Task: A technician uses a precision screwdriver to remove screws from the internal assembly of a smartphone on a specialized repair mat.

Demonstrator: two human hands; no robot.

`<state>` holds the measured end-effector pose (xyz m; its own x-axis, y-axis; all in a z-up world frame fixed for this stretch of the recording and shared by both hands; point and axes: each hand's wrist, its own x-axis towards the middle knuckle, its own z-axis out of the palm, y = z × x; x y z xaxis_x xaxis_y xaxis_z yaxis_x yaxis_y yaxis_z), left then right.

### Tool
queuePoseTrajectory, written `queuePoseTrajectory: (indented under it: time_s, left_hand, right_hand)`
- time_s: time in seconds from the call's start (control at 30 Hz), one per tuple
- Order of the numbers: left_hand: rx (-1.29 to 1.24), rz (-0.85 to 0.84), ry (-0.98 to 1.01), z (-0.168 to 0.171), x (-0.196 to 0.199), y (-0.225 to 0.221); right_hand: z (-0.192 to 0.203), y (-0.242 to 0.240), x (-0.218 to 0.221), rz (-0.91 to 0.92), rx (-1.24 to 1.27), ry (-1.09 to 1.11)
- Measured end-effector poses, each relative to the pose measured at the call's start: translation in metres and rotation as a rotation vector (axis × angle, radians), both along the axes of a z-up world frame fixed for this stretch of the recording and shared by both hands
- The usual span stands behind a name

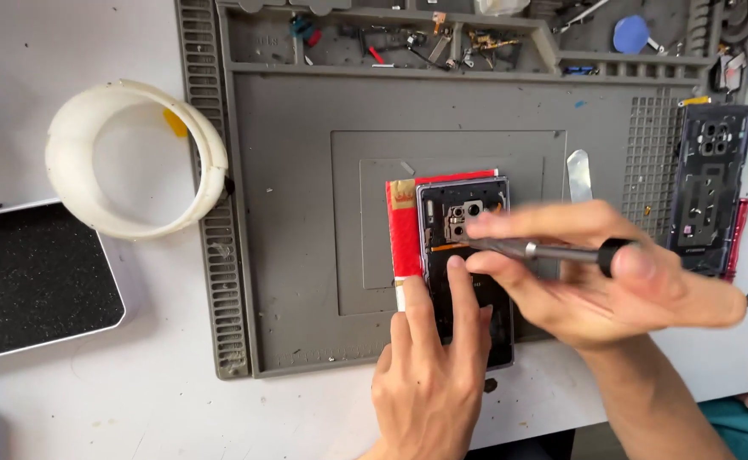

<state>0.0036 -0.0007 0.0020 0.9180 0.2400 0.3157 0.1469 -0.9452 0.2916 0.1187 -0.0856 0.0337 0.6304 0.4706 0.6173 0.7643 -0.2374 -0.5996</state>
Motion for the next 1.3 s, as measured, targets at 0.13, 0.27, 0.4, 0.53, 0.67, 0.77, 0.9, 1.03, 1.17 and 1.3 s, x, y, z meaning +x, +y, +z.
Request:
queuePoseTrajectory:
  time_s: [0.13,0.27,0.4,0.53,0.67,0.77,0.9,1.03,1.17,1.3]
  left_hand:
    - [-0.006,0.006,-0.020,0.000,0.003,0.003]
    - [-0.038,0.003,0.006,0.000,-0.001,0.001]
    - [-0.078,0.041,-0.015,-0.003,0.002,0.000]
    - [-0.073,0.060,-0.012,-0.004,0.004,0.001]
    - [-0.193,0.047,0.037,-0.006,-0.001,0.006]
    - [-0.359,-0.001,0.112,-0.005,-0.006,0.023]
    - [-0.414,-0.120,0.211,0.003,0.001,0.051]
    - [-0.314,-0.190,0.238,0.002,0.012,0.061]
    - [-0.214,-0.179,0.159,-0.009,0.014,0.061]
    - [-0.270,-0.114,0.189,-0.011,0.011,0.061]
  right_hand:
    - [-0.016,-0.014,-0.014,0.072,0.143,0.253]
    - [-0.008,-0.007,-0.012,-0.120,-0.036,0.077]
    - [-0.007,-0.005,-0.017,-0.262,-0.063,0.153]
    - [-0.036,-0.035,-0.023,-0.376,0.024,0.335]
    - [-0.033,-0.043,-0.021,-0.425,0.010,0.108]
    - [-0.002,-0.073,-0.014,-0.377,-0.185,0.306]
    - [-0.005,-0.052,-0.026,-0.560,-0.242,0.532]
    - [-0.009,-0.011,-0.011,-0.375,-0.063,0.319]
    - [-0.029,-0.034,-0.024,-0.372,-0.046,0.415]
    - [-0.035,-0.044,-0.027,-0.353,0.005,0.617]
